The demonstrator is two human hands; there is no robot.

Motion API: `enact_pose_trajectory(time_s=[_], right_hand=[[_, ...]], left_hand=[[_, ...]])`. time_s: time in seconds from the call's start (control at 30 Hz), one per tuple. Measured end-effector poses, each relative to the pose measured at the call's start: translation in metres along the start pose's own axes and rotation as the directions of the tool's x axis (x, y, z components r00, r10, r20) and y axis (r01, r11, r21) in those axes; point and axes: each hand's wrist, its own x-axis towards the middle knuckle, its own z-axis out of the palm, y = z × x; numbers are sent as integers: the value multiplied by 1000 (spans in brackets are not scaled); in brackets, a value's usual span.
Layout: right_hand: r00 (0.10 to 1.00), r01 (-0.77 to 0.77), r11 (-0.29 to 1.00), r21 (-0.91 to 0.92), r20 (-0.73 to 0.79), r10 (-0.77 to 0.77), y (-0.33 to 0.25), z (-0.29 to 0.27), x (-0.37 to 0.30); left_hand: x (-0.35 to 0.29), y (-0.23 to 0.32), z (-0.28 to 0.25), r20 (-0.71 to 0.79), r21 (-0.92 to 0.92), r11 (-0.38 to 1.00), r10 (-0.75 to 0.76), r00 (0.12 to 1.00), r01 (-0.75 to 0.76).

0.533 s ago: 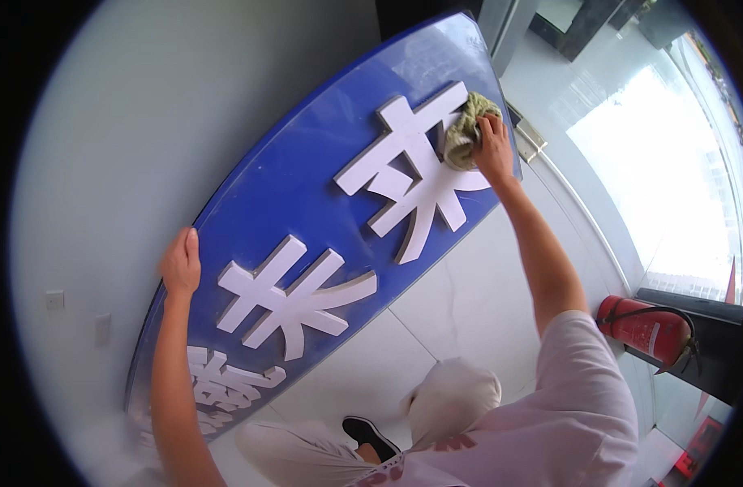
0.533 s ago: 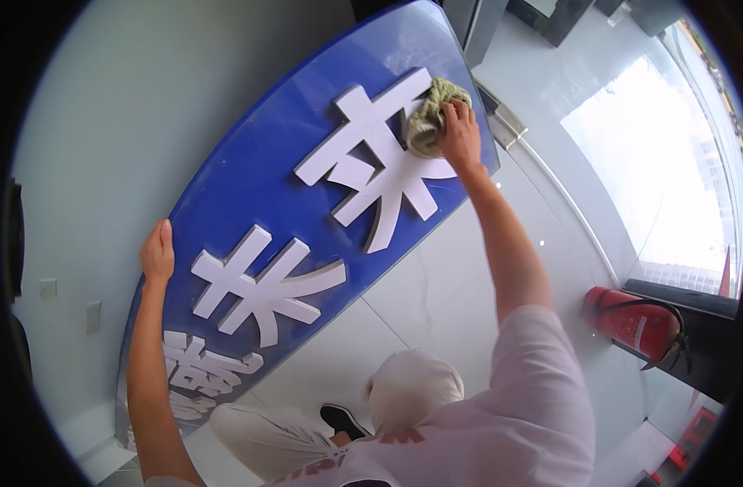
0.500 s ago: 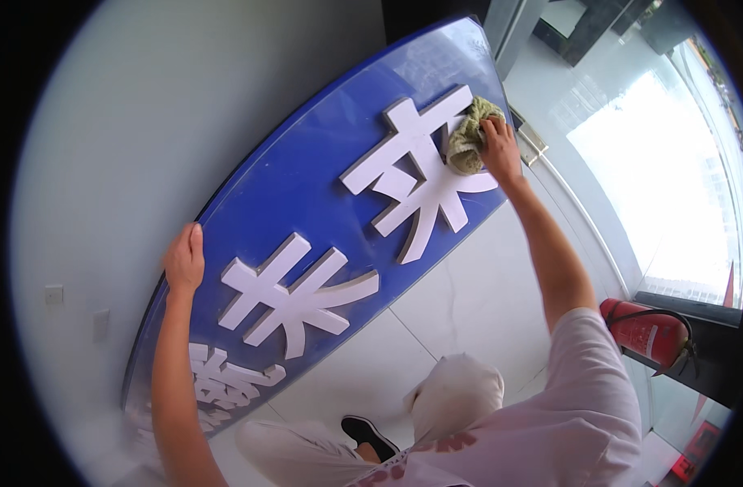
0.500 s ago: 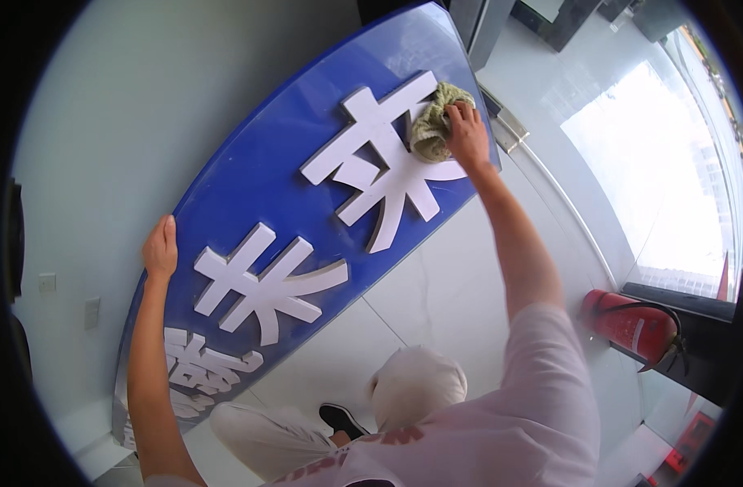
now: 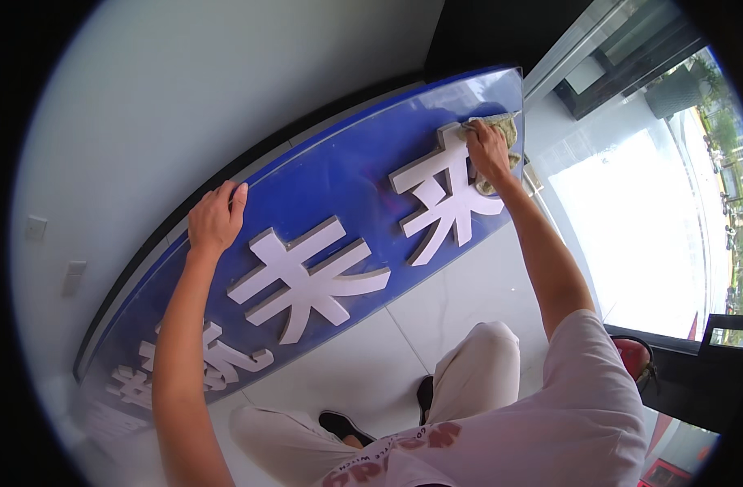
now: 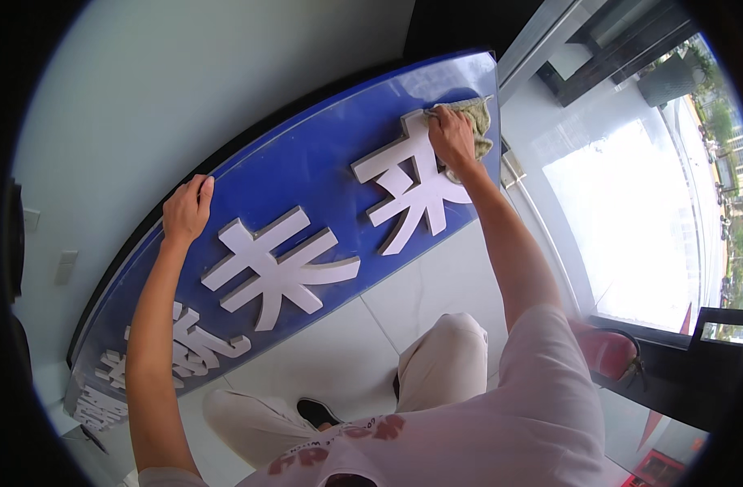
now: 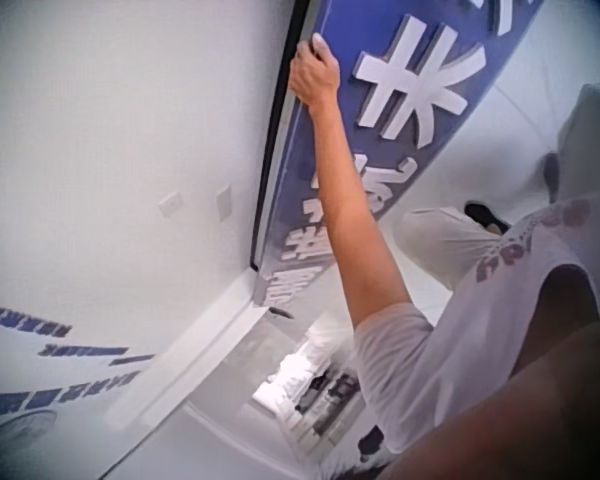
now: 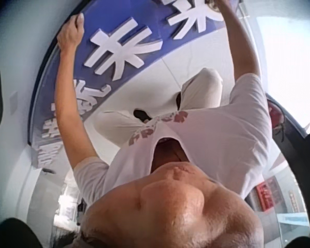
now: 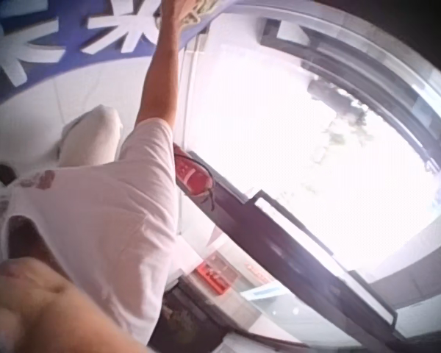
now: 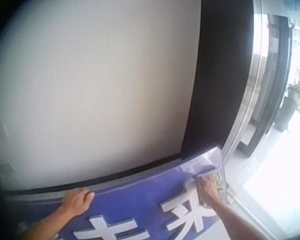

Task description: The person wipes a large blue wall-mounted sign with white Chinese characters using a cloth. They move along the sign, cleaning the surface and the raised letters systematically from one end to the other.

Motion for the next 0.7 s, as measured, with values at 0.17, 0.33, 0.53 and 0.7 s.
enact_pose_trajectory(time_s=[0.17,0.33,0.53,0.7], right_hand=[[987,-132,673,728,37,153,-23,-4,-13],[897,360,932,49,-291,-332,-113,48,4],[898,428,858,283,-236,-370,-240,136,-82],[683,682,613,399,-46,-729,-275,158,-125]], left_hand=[[0,-2,1,-29,8,1000,6,1000,-6],[3,-1,0,-14,-8,1000,-7,1000,7],[-1,-3,-2,49,-54,995,-76,996,79],[4,-17,0,96,-379,882,-265,959,282]])
